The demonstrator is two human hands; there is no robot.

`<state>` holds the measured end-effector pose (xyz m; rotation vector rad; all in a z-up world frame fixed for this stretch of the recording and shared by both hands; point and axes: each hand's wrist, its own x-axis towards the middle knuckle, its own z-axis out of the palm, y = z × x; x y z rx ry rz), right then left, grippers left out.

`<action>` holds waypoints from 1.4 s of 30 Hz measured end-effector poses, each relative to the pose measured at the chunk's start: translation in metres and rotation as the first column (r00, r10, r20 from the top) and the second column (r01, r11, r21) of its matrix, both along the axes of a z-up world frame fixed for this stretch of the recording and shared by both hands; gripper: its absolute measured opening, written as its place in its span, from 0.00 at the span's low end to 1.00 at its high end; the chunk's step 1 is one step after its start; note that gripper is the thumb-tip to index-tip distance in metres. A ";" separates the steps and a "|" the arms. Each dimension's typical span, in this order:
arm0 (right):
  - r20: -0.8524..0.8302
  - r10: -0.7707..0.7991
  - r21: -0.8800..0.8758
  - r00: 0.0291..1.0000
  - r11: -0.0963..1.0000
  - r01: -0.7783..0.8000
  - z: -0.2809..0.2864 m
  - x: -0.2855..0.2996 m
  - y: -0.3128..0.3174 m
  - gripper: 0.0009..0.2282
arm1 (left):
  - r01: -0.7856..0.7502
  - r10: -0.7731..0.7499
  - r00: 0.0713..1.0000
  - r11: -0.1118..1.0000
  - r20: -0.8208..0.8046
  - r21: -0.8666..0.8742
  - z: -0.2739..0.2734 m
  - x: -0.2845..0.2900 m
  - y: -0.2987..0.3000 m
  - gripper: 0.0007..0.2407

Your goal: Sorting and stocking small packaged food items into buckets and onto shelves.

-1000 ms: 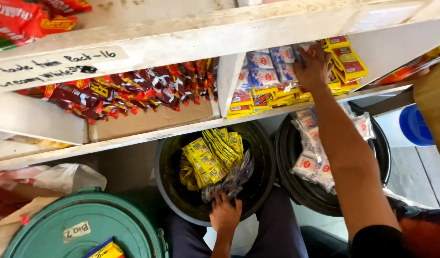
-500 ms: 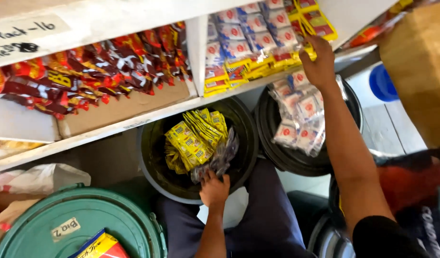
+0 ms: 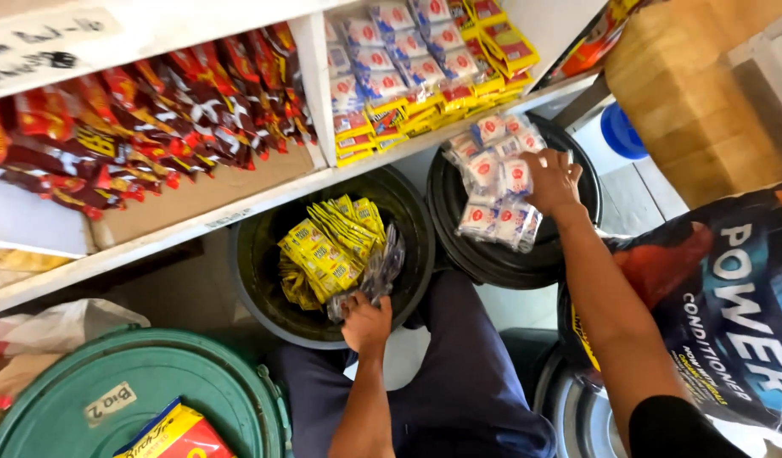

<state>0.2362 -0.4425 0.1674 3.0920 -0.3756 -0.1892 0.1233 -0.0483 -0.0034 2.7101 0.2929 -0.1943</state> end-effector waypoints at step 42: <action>-0.275 -0.663 0.777 0.696 -0.579 -0.245 -0.085 -0.215 0.126 0.21 | 0.652 -0.482 0.757 0.603 0.440 -0.460 0.011 0.206 -0.237 0.20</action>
